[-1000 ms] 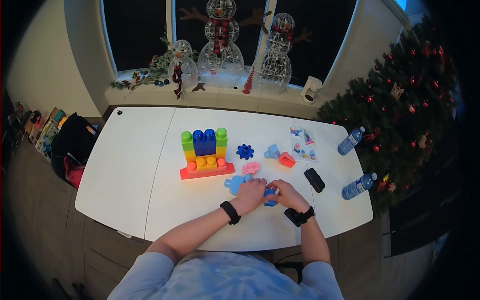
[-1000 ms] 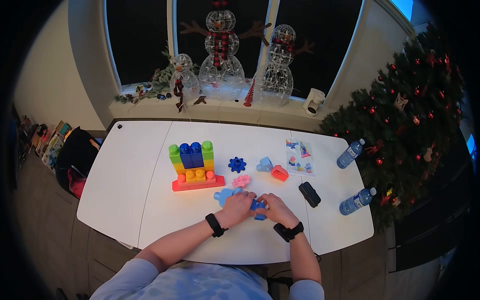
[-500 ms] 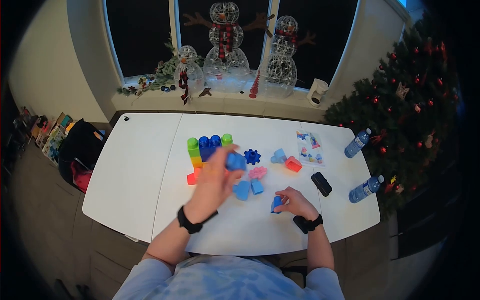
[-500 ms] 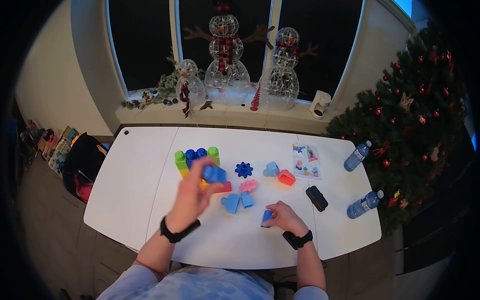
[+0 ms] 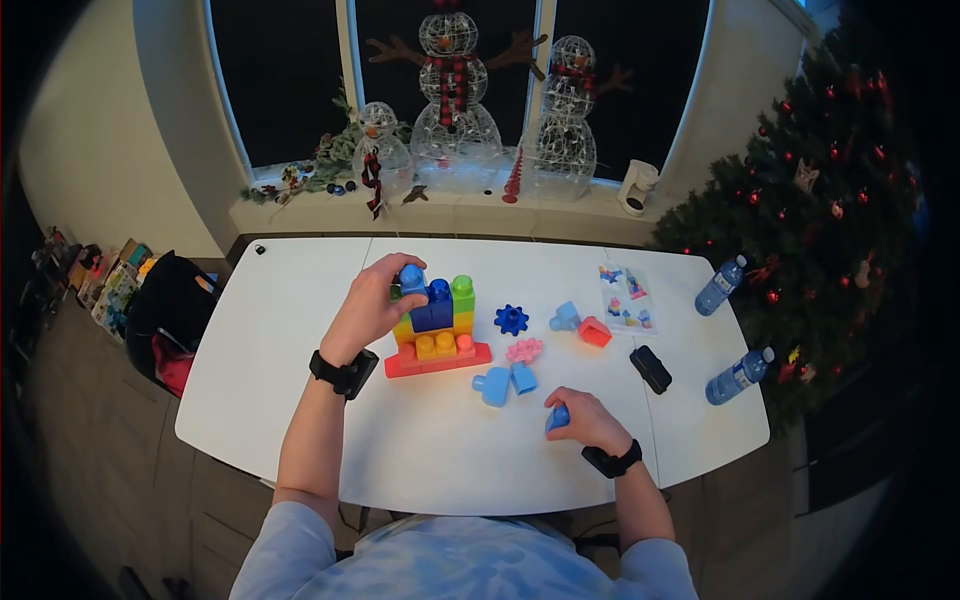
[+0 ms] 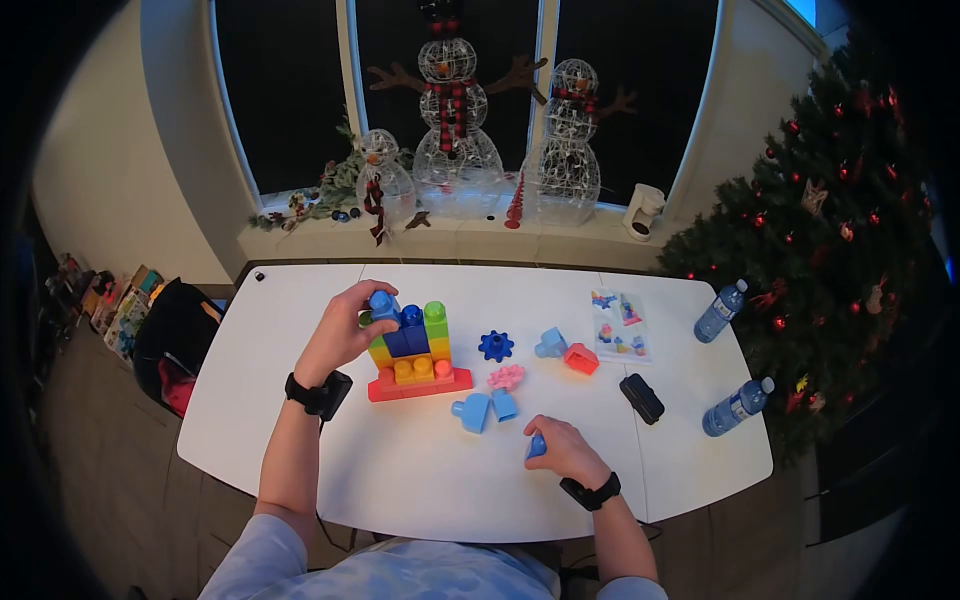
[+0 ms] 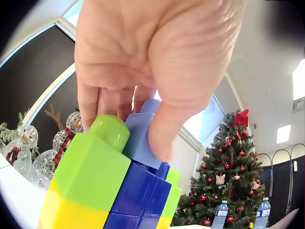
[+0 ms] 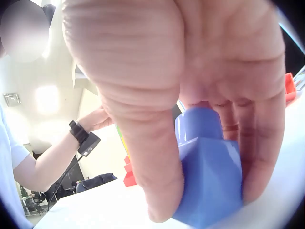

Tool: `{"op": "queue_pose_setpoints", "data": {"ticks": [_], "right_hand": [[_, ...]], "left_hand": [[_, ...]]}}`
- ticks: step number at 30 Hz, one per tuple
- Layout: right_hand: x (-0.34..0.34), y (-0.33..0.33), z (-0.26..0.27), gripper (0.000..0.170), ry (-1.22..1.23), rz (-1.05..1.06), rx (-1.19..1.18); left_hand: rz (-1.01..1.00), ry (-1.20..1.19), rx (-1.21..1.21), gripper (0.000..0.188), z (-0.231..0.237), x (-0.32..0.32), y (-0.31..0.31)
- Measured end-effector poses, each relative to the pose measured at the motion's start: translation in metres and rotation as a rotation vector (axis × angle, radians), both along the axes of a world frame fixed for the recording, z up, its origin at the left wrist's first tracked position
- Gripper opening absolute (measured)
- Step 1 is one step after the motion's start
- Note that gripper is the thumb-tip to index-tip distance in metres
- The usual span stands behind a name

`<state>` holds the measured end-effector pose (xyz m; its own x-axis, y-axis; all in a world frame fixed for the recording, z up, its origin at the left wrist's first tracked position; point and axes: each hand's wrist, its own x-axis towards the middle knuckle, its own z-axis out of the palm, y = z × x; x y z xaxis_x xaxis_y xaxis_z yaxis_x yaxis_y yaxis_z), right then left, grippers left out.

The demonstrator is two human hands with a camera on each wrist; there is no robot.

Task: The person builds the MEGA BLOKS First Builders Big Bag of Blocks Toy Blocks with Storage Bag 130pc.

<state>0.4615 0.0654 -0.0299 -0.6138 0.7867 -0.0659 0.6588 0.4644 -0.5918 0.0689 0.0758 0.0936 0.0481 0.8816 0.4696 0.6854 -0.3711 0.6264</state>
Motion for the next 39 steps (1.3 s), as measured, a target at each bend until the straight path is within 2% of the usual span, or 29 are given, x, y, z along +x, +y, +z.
{"op": "queue_pose_setpoints", "data": {"ticks": [3,5,7,8,10,13,15,20,22,32,34,39], "right_hand": [[-0.009,0.002,0.037,0.053,0.028,-0.031,-0.084],[-0.023,0.009,0.069,0.049,0.198,-0.151,-0.073],[-0.042,0.019,0.09,0.048,0.404,-0.13,0.086],[-0.054,0.025,0.102,0.048,0.404,-0.131,0.086],[-0.083,0.038,0.125,0.047,0.488,-0.038,0.259],[-0.131,0.063,0.145,0.046,0.593,0.077,0.25],[-0.159,0.076,0.154,0.046,0.569,0.14,0.258],[-0.196,0.103,0.143,0.049,0.413,0.241,0.3],[-0.2,0.106,0.141,0.052,0.363,0.277,0.209],[-0.199,0.108,0.133,0.048,0.461,0.31,0.192],[-0.199,0.107,0.136,0.052,0.414,0.278,0.154],[-0.201,0.108,0.131,0.049,0.461,0.301,0.202]], "left_hand": [[0.04,-0.003,-0.105,0.042,-0.001,-0.002,0.002],[0.043,-0.009,-0.092,0.041,-0.003,-0.003,0.003],[0.042,-0.014,-0.083,0.041,-0.006,-0.003,0.003],[0.042,-0.033,-0.072,0.042,-0.007,-0.003,0.003],[0.045,-0.052,-0.056,0.042,-0.01,-0.003,0.003],[0.049,-0.094,-0.058,0.042,-0.015,-0.004,0.002],[0.044,-0.17,-0.058,0.044,-0.018,-0.005,0.002],[0.054,-0.197,-0.05,0.049,-0.021,-0.006,0.001],[0.061,-0.203,-0.044,0.049,-0.02,-0.005,0.001],[0.038,-0.253,-0.068,0.049,-0.023,-0.006,0.004],[0.032,-0.261,-0.067,0.049,-0.024,-0.006,0.005],[0.05,-0.235,-0.053,0.049,-0.025,-0.007,0.006]]}}
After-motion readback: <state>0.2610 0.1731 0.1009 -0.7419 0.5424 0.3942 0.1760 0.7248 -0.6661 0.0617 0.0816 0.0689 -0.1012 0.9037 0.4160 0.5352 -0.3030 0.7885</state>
